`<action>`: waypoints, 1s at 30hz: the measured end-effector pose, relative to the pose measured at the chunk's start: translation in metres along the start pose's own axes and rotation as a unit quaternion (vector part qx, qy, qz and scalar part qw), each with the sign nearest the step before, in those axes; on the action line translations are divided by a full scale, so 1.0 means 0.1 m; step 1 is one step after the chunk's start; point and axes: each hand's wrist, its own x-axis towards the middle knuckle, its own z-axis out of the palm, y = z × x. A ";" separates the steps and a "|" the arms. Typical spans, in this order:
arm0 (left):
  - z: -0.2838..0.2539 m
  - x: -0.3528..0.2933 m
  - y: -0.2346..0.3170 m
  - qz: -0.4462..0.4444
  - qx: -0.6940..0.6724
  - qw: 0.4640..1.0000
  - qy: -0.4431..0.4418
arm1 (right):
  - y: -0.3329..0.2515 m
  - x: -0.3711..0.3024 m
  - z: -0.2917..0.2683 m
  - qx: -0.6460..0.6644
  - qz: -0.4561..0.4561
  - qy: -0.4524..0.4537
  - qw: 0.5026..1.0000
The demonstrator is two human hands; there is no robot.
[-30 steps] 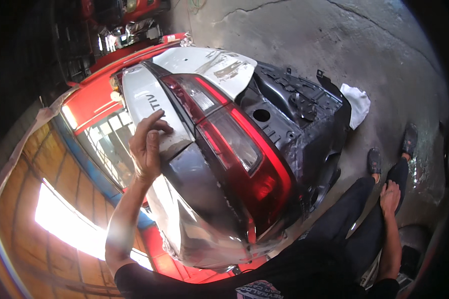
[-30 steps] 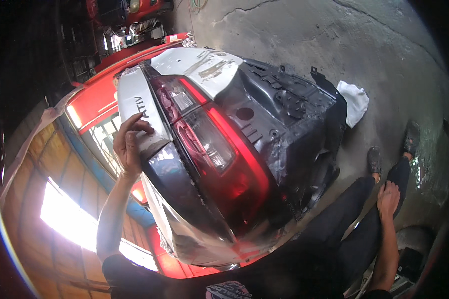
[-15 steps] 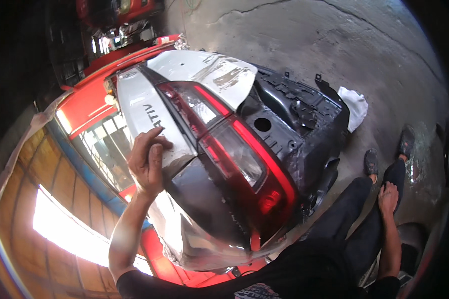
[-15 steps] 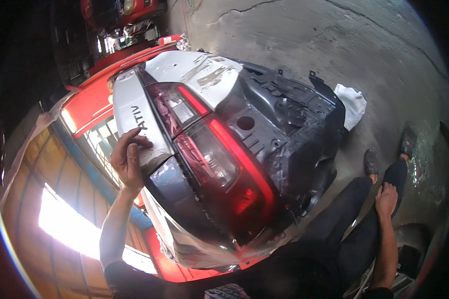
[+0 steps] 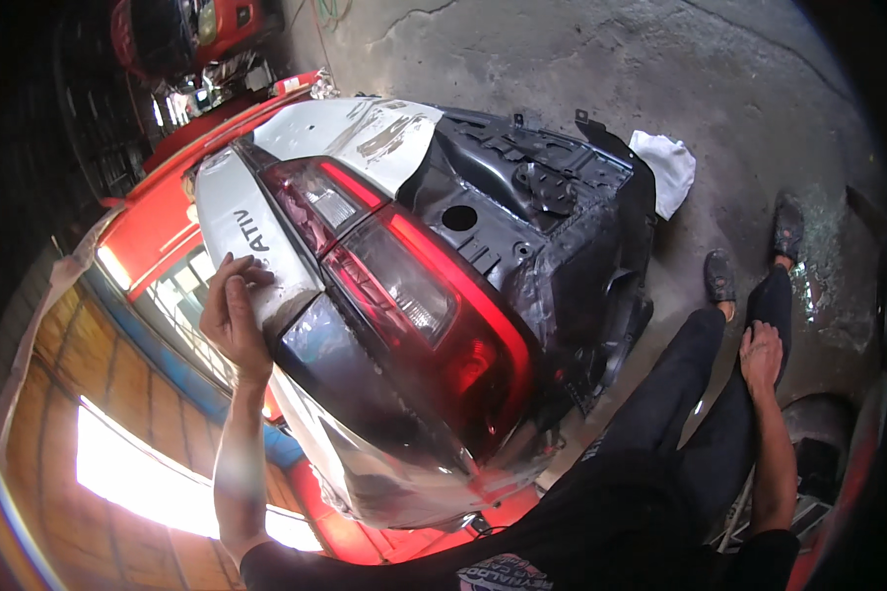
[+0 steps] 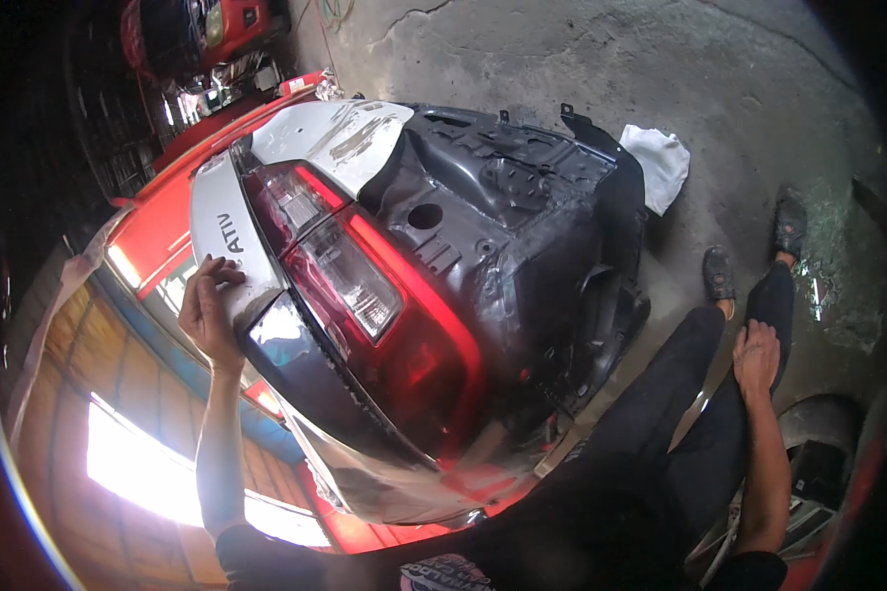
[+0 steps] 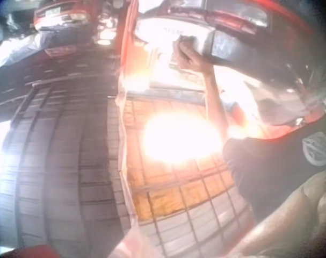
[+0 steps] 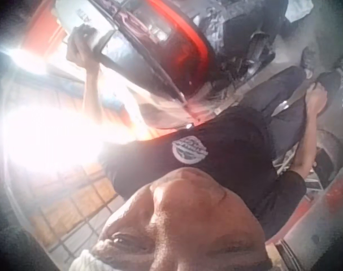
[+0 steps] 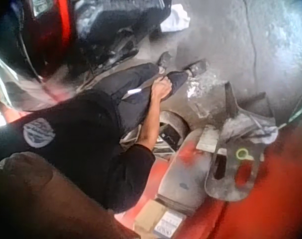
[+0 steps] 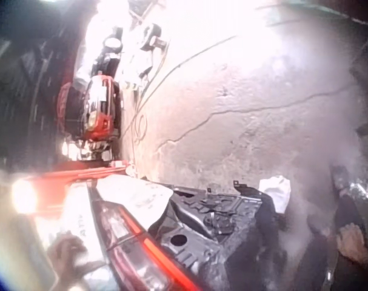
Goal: The person touches the trunk and taillights of a car by hand, works underneath the rear panel using both hands, and checks the alignment along the rear body panels and taillights.
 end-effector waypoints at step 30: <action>-0.16 0.23 0.07 0.163 0.029 0.976 -0.140 | 0.13 0.96 0.05 0.008 0.014 -0.062 0.998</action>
